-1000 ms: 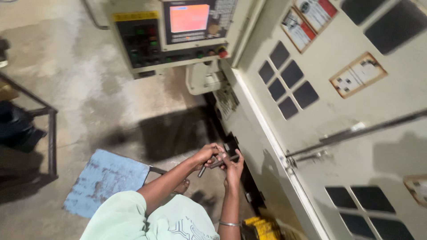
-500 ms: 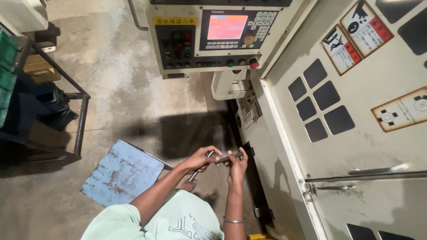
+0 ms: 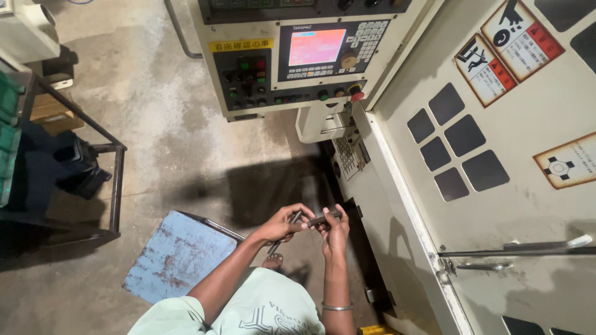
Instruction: The person opens a machine door, retrieves a metal rod from inside, and places it into a green bin. They then pick up another metal rod from the bin, inspect it, and return it to the machine. The task involves repeated handling of metal rods between the machine and the bin.
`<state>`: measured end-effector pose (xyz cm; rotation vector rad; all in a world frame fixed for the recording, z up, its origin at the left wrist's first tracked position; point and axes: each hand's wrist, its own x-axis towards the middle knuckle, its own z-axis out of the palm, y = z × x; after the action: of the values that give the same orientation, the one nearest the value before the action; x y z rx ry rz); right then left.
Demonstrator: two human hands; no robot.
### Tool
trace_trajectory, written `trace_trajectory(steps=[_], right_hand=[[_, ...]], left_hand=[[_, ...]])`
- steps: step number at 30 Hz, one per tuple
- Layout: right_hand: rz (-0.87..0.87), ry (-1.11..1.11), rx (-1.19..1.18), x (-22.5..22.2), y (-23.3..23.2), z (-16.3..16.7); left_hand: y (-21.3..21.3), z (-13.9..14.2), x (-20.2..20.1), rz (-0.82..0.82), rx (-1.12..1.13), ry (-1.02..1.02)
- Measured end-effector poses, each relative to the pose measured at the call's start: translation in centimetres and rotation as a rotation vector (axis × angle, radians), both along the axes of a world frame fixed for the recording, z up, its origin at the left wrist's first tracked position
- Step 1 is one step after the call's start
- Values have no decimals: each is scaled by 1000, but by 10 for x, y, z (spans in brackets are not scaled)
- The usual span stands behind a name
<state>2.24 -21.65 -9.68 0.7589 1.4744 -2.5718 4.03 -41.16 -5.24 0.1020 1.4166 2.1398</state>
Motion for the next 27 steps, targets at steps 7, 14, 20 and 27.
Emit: trace_trajectory(steps=[7, 14, 20, 27], right_hand=[[-72, -8, 0, -8, -1, -2], [-160, -61, -16, -8, 0, -1], [-229, -73, 26, -3, 30, -3], [-308, 40, 81, 21, 102, -5]], left_hand=[[-1, 0, -16, -25, 39, -51], [2, -1, -34, -106, 18, -17], [22, -3, -51, -51, 47, -365], [69, -25, -70, -98, 211, -815]])
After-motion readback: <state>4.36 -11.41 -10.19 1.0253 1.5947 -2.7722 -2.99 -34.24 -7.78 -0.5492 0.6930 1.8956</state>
